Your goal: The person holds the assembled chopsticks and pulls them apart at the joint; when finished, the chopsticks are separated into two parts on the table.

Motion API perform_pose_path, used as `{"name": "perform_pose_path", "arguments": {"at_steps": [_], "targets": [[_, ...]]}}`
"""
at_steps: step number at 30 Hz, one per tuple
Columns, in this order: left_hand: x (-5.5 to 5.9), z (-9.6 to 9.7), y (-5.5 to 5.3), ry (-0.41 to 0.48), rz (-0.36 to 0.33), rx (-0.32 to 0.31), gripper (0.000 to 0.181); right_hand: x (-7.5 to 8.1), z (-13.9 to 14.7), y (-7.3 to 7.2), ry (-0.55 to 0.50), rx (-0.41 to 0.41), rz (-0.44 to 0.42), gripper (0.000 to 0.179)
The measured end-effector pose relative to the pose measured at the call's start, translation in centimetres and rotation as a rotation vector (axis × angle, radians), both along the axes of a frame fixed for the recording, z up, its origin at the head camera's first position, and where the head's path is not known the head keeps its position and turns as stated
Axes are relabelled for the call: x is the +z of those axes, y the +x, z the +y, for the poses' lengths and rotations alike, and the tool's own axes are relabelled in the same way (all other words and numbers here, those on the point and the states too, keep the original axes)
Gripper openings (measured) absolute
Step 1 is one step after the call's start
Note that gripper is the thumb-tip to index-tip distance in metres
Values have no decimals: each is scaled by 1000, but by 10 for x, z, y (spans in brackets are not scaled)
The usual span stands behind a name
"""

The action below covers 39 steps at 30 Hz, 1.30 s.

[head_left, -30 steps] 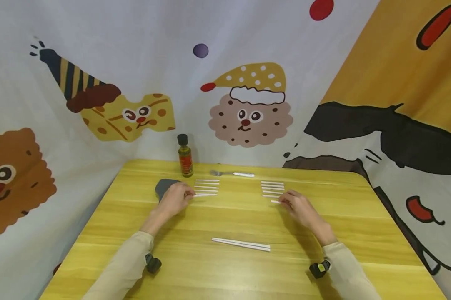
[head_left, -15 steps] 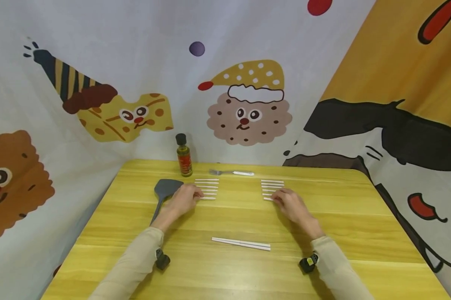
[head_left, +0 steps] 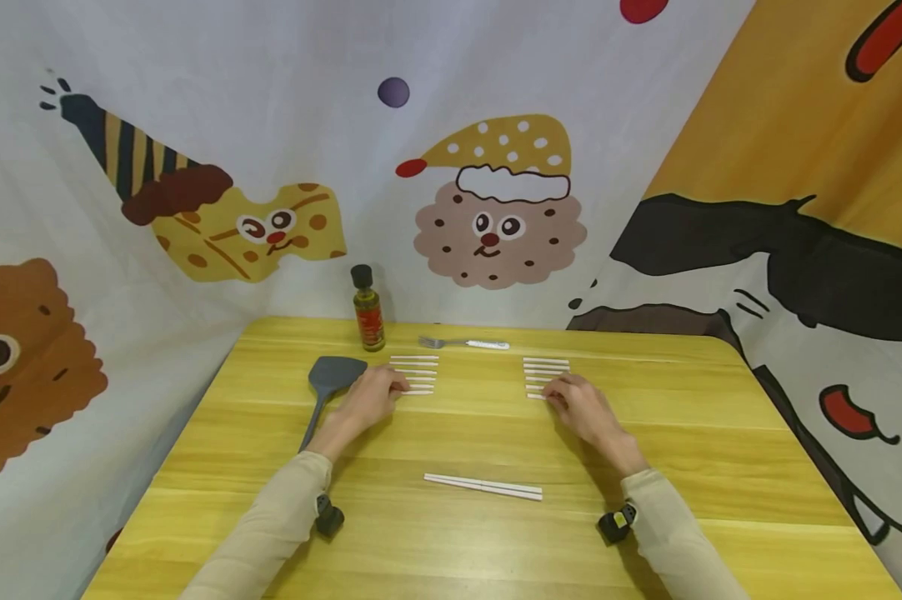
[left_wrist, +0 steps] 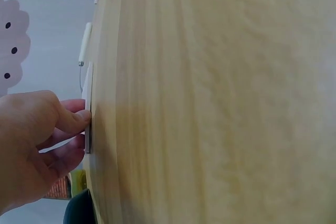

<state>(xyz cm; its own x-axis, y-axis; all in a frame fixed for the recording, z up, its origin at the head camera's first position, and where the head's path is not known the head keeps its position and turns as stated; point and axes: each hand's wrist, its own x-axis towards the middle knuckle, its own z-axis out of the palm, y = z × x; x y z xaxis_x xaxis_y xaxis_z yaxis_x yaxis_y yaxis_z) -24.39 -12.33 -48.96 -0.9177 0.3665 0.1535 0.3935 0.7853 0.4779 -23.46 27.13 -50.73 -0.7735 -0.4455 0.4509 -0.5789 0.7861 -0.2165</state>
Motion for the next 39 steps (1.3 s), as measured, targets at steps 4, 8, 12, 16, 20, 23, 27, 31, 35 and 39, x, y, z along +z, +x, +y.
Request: {"name": "perform_pose_path", "arguments": {"at_steps": [4, 8, 12, 16, 20, 23, 27, 31, 35, 39], "targets": [[-1, 1, -1, -3, 1, 4, 14, 0, 0, 0, -2, 10, 12, 13], [-1, 2, -1, -9, -4, 8, 13, 0, -1, -1, 7, 16, 28, 14], [1, 2, -2, -21, 5, 8, 13, 2, -2, -2, 10, 22, 26, 13], [2, 2, -2, -23, 17, 4, 13, 3, -2, -2, 13, 28, 17, 13], [1, 1, 0, -23, 10, 8, 13, 4, 0, -2, -4, 27, 25, 12], [2, 1, 2, -21, 11, 15, 12, 7, 1, 0, -25, 26, 56, 13], [5, 1, 9, -15, 27, 8, 11, 13, 2, 3, -35, 37, 94, 15], [10, 2, 19, -12, 85, -29, 10, 21, 0, 9, -42, 45, 75, 16], [15, 5, 30, -42, 170, -70, 12, 31, -4, 20, -35, 48, -4, 16], [23, 10, 43, -65, 227, -102, 13, 42, -11, 33, 8, 59, -100, 18]]}}
